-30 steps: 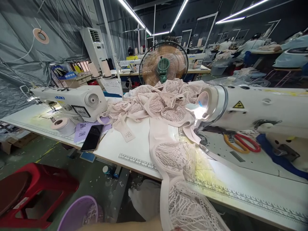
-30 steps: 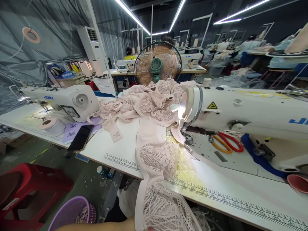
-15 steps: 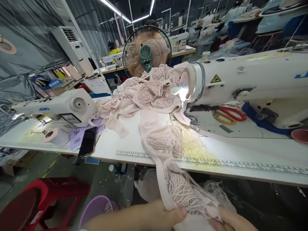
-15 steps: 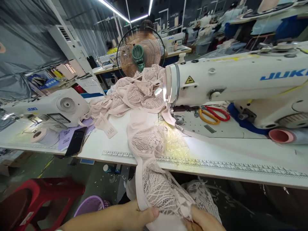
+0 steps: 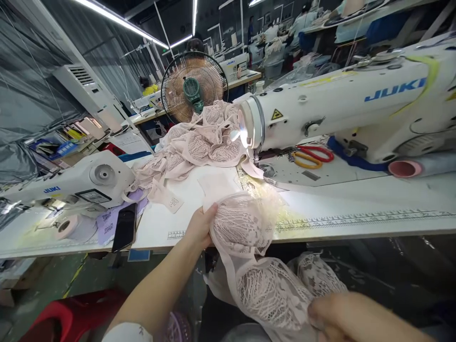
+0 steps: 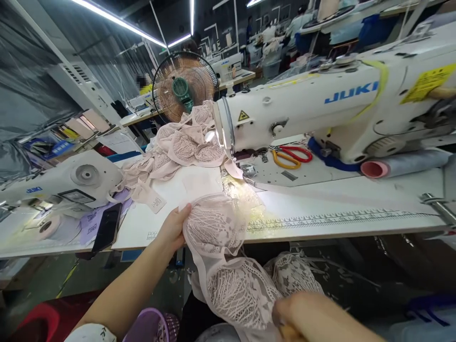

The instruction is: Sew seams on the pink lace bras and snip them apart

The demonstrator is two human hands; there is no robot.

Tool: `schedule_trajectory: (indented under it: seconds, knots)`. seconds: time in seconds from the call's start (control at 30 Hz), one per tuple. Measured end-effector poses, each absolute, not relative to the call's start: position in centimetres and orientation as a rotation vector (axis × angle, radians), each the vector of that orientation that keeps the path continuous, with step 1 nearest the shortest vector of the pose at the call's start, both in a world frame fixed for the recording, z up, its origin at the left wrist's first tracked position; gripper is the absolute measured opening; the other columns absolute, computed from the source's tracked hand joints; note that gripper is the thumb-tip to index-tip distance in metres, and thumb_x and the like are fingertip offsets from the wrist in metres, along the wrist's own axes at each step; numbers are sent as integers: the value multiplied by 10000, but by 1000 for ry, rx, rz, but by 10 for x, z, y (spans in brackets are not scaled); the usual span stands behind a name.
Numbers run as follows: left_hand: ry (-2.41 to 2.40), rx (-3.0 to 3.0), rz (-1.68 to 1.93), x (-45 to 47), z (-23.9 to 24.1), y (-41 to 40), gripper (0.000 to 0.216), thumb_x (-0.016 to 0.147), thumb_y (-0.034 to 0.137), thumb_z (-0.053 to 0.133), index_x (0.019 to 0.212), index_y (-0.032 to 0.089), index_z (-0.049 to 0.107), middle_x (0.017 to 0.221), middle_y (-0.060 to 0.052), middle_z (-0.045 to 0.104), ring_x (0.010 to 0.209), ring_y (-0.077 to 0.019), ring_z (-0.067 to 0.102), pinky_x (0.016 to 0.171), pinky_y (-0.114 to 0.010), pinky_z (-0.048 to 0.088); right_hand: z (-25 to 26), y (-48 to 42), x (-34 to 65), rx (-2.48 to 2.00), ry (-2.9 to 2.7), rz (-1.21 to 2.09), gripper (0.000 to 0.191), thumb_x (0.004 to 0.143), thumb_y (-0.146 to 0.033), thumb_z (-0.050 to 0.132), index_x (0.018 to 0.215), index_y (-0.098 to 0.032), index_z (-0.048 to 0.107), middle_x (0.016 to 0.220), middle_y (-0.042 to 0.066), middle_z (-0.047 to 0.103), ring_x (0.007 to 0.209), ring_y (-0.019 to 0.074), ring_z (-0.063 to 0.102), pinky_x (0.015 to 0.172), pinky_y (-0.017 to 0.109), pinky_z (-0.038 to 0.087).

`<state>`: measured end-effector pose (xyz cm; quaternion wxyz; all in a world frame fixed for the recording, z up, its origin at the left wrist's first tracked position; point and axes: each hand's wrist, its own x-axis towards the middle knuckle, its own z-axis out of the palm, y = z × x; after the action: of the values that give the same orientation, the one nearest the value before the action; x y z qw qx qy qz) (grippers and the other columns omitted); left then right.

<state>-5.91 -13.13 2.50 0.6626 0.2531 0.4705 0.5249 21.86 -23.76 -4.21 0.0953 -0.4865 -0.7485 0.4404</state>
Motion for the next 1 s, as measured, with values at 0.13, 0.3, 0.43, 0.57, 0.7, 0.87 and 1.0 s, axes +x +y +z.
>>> schedule_trajectory:
  seconds: [0.13,0.3,0.43,0.57,0.7,0.87,1.0]
  knots:
    - [1044,774,1147,-44,23,-150,463,576,414,837,876,90,697,816,-108,719,880,-266,672,878,-407,502,7,-183,218,-1496,-1753,894,427,782,-595,494,938,-231,656,886,97,640,705,222,568,643,342,440]
    - [1071,917,1092,-38,10,-170,461,637,462,786,919,104,717,863,-111,722,900,-273,663,874,-412,496,14,-144,185,-1315,-1593,1306,493,733,-644,506,873,-182,605,606,-14,438,525,138,433,539,300,396]
    - [1136,1184,914,-42,1,-174,395,745,436,704,977,117,723,1028,-117,705,1039,-273,621,992,-386,428,-2,-140,167,-1220,-1629,1446,464,752,-627,478,781,-172,567,593,-37,371,499,103,359,491,263,343]
    - [1195,1323,819,-37,3,-170,359,813,385,630,1059,136,710,1146,-109,666,1151,-282,565,1046,-378,379,-7,-137,169,-1188,-1710,1462,392,785,-574,514,706,-190,523,572,-49,320,514,101,319,489,252,278]
    - [1214,1319,769,-28,8,-163,326,803,346,634,1044,143,716,1067,-106,692,1105,-288,586,1006,-365,406,-11,-134,170,-1183,-1783,1430,386,789,-553,531,643,-206,445,546,-59,262,486,98,293,473,248,265]
    - [1210,1391,701,-22,5,-158,287,799,334,621,981,141,731,944,-97,709,955,-274,625,935,-358,438,-13,-134,164,-1217,-1858,1344,410,786,-590,467,629,-217,405,520,-59,253,468,105,276,469,257,245]
    - [1222,1367,698,-17,3,-158,306,790,349,620,959,118,727,928,-106,706,973,-297,613,903,-373,446,-8,-134,165,-1266,-1895,1275,413,785,-611,415,646,-222,420,511,-52,283,469,119,306,488,274,270]
